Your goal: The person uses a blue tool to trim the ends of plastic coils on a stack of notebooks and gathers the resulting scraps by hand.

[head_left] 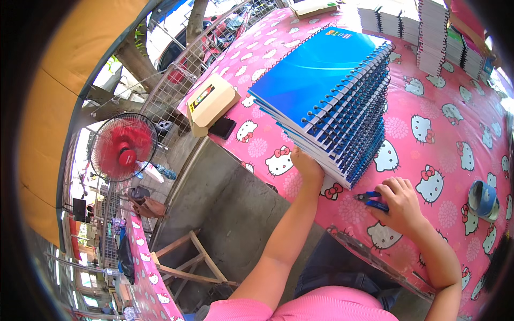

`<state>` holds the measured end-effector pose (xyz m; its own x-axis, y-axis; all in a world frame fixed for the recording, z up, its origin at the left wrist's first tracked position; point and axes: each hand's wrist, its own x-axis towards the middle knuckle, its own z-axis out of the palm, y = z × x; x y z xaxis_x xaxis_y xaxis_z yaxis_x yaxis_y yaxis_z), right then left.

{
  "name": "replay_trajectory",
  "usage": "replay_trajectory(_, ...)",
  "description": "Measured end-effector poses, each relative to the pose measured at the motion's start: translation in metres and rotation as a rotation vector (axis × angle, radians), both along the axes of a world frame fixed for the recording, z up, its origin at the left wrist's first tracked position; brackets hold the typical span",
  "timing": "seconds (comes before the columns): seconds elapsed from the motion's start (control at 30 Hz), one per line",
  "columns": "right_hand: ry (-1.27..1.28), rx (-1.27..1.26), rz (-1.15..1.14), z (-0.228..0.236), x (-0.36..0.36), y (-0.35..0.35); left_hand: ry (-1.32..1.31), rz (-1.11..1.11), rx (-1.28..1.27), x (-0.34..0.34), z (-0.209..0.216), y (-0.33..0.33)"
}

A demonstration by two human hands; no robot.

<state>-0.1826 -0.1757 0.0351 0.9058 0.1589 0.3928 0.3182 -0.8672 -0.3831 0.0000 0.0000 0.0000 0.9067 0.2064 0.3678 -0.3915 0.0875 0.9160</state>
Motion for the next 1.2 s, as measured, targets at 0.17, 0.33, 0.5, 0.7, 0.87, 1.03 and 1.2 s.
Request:
replay_trajectory(0.17,-0.011,-0.016,0.022,0.006,0.003,0.003,0.172,-0.117,-0.44,0.018,-0.044,0.014)
replay_trajectory(0.33,0.015,-0.026,-0.002,0.004,0.0,0.001,-0.308,0.114,0.434,0.005,-0.011,0.008)
replay_trajectory(0.5,0.009,-0.019,0.003,0.005,0.001,0.004,-0.148,0.037,0.199,0.008,-0.018,0.012)
replay_trajectory(0.7,-0.014,0.005,-0.005,0.005,-0.001,0.005,0.116,-0.113,-0.281,0.017,-0.04,0.013)
replay_trajectory(0.87,0.021,0.039,-0.004,0.006,-0.004,0.001,-0.243,0.068,0.74,0.038,-0.079,0.046)
replay_trajectory(1.03,-0.009,0.057,-0.01,0.001,0.001,-0.006,-0.254,0.103,1.038,0.027,-0.046,0.048)
replay_trajectory(1.2,-0.105,0.005,-0.074,0.004,-0.01,-0.003,-0.543,0.093,1.079,0.004,-0.018,0.032)
